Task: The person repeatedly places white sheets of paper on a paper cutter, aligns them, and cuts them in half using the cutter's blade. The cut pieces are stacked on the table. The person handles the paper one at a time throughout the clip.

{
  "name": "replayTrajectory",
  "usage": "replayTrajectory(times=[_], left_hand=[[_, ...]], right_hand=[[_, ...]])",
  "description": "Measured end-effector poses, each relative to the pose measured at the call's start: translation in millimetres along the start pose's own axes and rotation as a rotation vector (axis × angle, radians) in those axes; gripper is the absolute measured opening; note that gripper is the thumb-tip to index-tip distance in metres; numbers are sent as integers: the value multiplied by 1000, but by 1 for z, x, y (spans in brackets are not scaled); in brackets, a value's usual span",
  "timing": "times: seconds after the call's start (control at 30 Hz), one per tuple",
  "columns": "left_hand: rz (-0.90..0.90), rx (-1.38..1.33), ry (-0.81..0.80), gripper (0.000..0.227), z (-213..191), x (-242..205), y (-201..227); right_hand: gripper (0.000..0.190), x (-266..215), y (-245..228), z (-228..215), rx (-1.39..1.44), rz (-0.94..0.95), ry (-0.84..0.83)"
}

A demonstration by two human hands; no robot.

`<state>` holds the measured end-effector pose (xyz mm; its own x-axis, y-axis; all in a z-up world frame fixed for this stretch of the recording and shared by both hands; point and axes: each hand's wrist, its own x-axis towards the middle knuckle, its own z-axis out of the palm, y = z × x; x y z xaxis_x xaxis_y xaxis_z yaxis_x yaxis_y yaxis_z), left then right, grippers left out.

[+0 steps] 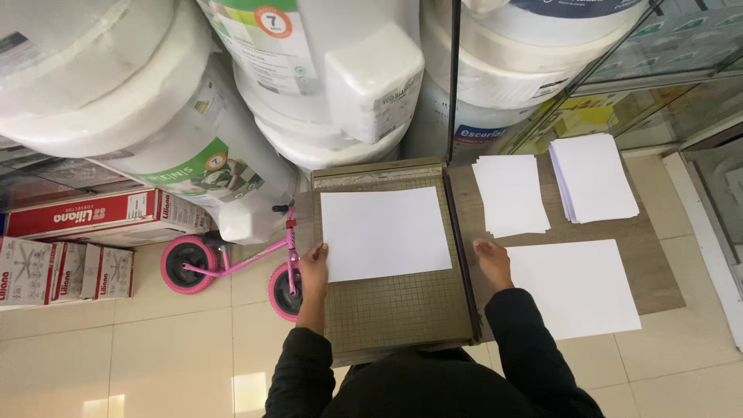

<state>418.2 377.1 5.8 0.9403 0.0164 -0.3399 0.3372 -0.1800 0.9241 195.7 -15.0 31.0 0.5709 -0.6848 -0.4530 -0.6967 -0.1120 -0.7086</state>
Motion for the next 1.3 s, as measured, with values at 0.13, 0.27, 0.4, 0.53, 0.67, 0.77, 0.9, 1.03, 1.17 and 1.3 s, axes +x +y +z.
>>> replayTrajectory(times=[0.13, 0.27, 0.4, 0.53, 0.67, 0.77, 0.9, 1.03, 1.17, 1.3], left_hand=[[-5, 28, -22, 27, 26, -3, -5], [-99, 80, -149, 36, 47, -25, 25], [-44, 238, -277, 43, 67, -25, 39], [44, 388, -315, 49, 78, -34, 77], [301, 750, -490, 69, 93, -41, 102], [491, 927, -612, 90, 107, -46, 112], [528, 1174, -750, 113, 124, -49, 115], [608, 1242, -745, 121, 136, -28, 73], [637, 1291, -736, 122, 140, -24, 61], [634, 1311, -733, 122, 141, -24, 61]], right_hand=[[46, -3, -32, -1, -51, 23, -61], [45, 18, -16, 1, -21, 73, -76], [37, 41, 5, -11, 14, 78, -12], [32, 61, 28, -31, 111, 92, 84], [31, 84, 48, -57, 150, 62, 144], [29, 90, 56, -73, 177, 20, 180], [27, 98, 70, -84, 224, -11, 192], [27, 101, 67, -85, 211, -6, 201], [27, 104, 62, -87, 194, -12, 196], [25, 119, 69, -88, 183, -33, 198]])
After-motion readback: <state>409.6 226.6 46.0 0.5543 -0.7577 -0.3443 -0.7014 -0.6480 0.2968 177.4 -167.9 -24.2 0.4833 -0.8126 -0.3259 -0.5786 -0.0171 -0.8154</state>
